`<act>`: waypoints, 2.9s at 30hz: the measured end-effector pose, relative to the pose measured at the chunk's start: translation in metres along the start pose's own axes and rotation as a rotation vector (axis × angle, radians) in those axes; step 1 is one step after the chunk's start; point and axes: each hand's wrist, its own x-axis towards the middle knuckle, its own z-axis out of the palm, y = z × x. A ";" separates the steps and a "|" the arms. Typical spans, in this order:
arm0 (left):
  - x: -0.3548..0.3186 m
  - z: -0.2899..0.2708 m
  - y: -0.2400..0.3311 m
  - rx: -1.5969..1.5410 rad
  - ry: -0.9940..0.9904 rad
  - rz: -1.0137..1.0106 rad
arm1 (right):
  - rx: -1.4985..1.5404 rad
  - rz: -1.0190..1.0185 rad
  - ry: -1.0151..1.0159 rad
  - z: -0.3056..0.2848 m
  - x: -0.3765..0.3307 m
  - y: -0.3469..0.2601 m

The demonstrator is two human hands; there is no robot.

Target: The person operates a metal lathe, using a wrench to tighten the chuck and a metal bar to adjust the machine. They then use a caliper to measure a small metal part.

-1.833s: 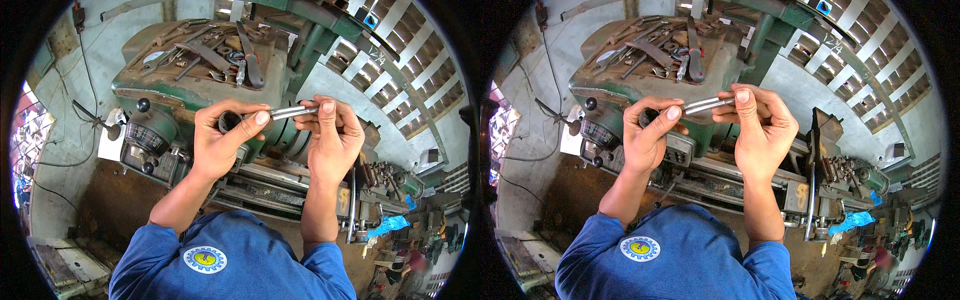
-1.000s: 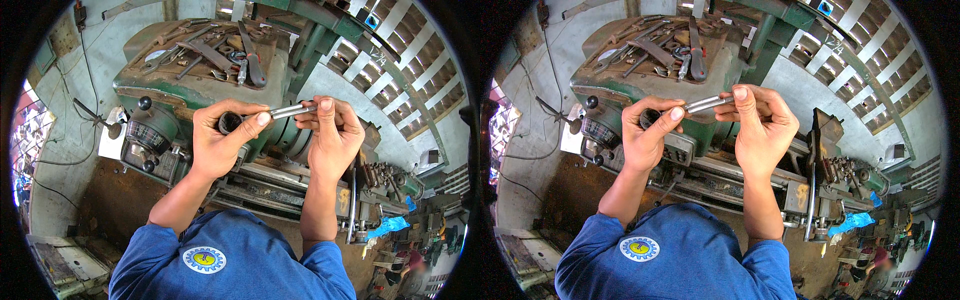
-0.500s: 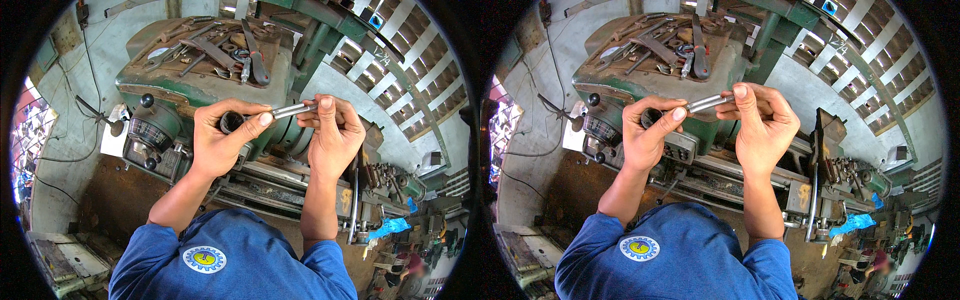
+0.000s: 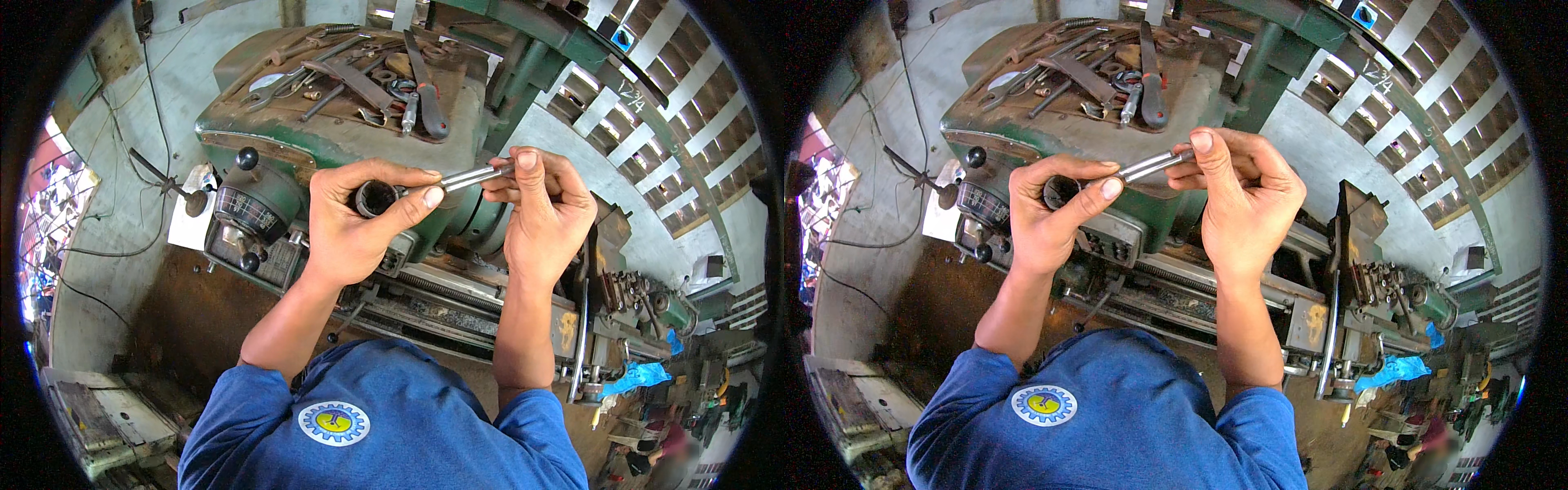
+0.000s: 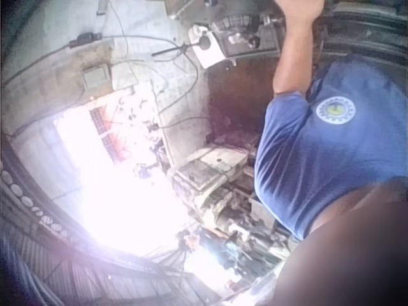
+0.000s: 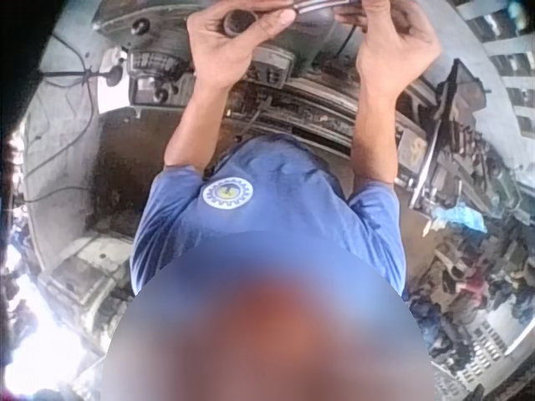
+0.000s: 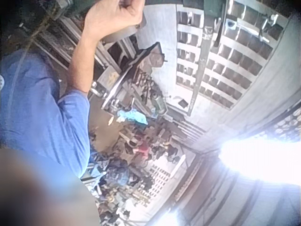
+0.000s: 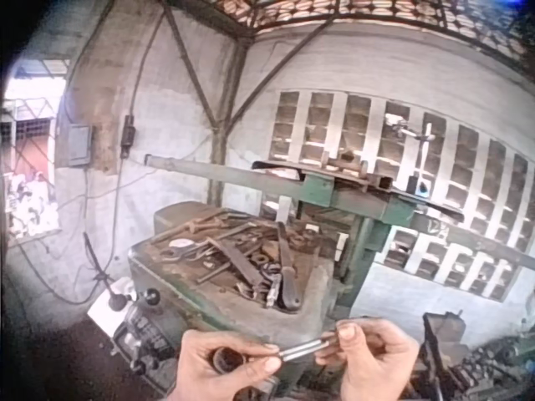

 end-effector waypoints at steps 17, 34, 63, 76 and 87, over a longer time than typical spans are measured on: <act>-0.002 -0.012 0.008 0.194 -0.041 0.142 | 0.032 0.003 -0.082 0.004 0.000 0.001; -0.008 -0.039 -0.016 0.269 -0.178 -0.025 | -0.014 0.158 -0.152 -0.005 0.014 0.033; -0.147 -0.095 -0.070 -0.647 0.006 -0.973 | -0.929 -0.712 -0.320 0.090 0.064 0.133; -0.166 -0.131 -0.076 -0.690 0.030 -1.114 | -0.549 -0.292 -0.295 0.076 -0.041 0.091; -0.171 -0.130 -0.090 -0.582 -0.235 -1.255 | -0.114 0.661 -0.107 0.016 -0.237 0.080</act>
